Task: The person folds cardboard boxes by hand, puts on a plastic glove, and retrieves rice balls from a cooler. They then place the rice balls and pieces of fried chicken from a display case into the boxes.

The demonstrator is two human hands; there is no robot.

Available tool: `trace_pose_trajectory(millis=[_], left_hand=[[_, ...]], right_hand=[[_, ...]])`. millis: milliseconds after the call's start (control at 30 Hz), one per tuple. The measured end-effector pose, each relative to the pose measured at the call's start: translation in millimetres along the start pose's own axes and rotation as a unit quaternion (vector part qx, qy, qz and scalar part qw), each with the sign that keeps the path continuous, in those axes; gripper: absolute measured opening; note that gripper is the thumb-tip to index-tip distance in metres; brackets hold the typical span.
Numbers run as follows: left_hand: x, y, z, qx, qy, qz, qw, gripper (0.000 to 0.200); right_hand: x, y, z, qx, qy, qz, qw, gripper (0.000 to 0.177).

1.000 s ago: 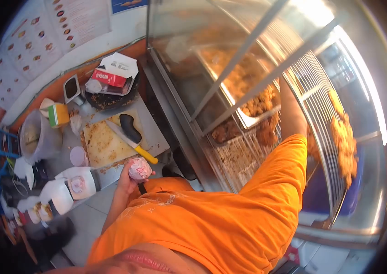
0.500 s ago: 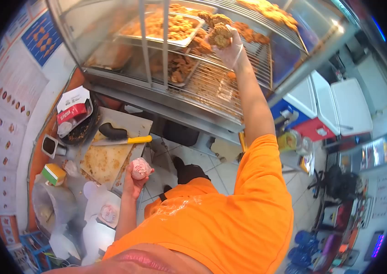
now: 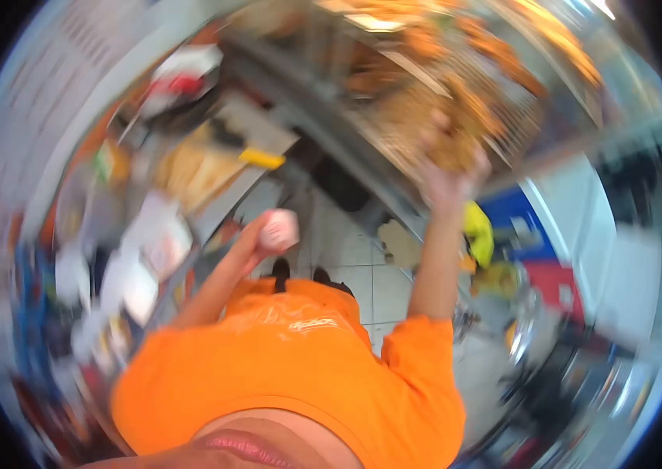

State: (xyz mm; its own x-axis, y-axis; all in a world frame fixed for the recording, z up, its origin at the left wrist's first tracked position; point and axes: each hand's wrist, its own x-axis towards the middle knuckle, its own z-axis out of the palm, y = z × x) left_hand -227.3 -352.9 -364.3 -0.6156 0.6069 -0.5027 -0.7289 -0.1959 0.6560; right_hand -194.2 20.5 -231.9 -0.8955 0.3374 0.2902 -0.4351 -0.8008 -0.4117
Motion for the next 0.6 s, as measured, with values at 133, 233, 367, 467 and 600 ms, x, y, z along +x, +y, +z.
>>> trace_pose_trajectory(millis=[133, 233, 367, 467, 600], left_hand=[[-12, -35, 5, 0.057, 0.104, 0.118, 0.986, 0.046], [-63, -45, -5, 0.004, 0.225, 0.130, 0.966, 0.043], [-128, -61, -57, 0.019, 0.444, 0.209, 0.871, 0.035], [-174, -71, -137, 0.112, 0.613, 0.237, 0.745, 0.038], [-233, -54, -216, 0.105, 0.687, 0.262, 0.669, 0.043]], right_hand=[[-56, 18, -80, -0.013, 0.002, 0.191, 0.981, 0.072], [-91, 65, -133, -0.043, -0.002, 0.248, 0.968, 0.072], [-136, 117, -146, -0.060, 0.033, 0.347, 0.935, 0.067], [-151, 169, -128, -0.093, 0.101, 0.430, 0.892, 0.062], [-129, 257, -56, -0.198, -0.044, 0.510, 0.836, 0.068]])
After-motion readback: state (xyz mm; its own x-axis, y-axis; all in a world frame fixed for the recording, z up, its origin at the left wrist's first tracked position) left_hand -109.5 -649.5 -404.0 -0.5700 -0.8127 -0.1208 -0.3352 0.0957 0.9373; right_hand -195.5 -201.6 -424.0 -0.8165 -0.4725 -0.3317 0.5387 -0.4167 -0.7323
